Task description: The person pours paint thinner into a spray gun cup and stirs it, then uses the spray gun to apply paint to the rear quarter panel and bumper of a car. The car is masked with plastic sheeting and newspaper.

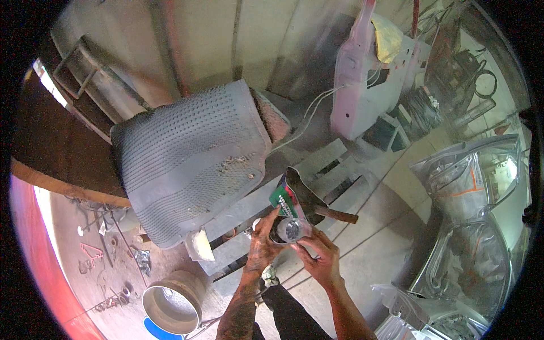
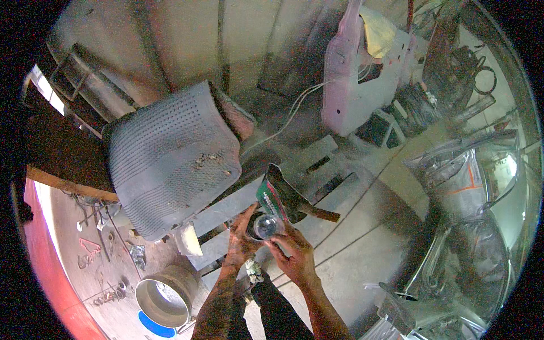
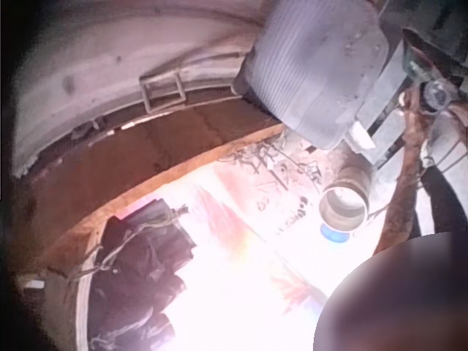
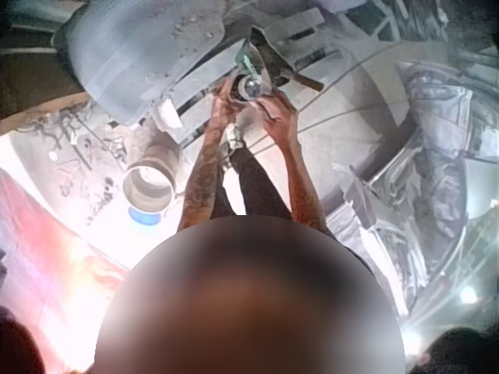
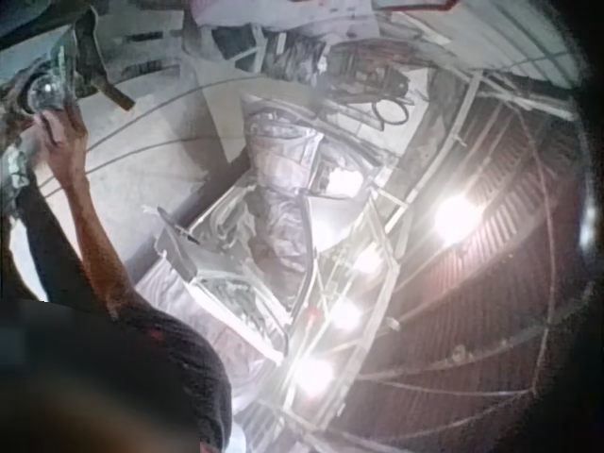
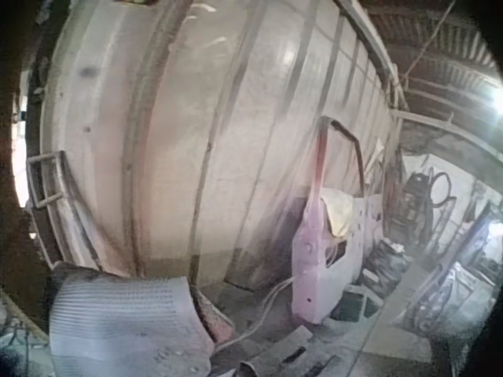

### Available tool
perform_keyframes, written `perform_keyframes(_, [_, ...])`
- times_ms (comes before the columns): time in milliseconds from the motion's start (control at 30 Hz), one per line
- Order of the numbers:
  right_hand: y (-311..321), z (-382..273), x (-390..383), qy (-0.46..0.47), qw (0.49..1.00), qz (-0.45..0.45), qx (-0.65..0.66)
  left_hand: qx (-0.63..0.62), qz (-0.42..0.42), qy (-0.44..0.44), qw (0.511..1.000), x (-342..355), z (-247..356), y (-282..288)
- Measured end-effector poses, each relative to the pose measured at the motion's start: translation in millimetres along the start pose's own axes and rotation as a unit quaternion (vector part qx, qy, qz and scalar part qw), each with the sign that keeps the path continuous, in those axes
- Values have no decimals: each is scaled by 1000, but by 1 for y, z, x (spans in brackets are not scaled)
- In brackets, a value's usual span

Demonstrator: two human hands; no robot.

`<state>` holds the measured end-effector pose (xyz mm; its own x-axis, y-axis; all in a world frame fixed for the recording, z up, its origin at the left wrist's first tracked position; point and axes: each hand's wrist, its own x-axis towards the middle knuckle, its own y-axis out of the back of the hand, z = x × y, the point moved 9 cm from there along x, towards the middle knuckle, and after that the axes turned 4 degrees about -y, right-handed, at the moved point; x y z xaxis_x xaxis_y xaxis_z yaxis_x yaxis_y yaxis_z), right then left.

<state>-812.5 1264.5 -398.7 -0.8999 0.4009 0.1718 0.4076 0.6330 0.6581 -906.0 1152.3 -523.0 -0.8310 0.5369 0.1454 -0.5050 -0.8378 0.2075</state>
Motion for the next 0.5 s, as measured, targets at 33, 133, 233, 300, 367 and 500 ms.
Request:
perform_keyframes(33, [7, -4, 3, 2, 1000, 4, 7, 8, -2, 25, 1000, 0, -3, -1])
perform_keyframes(133, [28, -19, 8, 36, 999, 34, -4, -58, 20, 40, 997, 1, 1, -1])
perform_keyframes(233, [32, -26, 14, 59, 998, 28, -10, -67, 20, 36, 997, 7, 4, -1])
perform_keyframes(300, [30, -25, 16, 60, 998, 13, -16, -44, 12, 23, 999, 11, 7, -2])
perform_keyframes(367, [26, -23, 18, 63, 998, -3, -25, -37, 18, 3, 999, 16, 11, -1])
perform_keyframes(500, [22, -21, 19, 81, 996, -16, -23, -31, 32, -30, 999, 20, 16, 1])
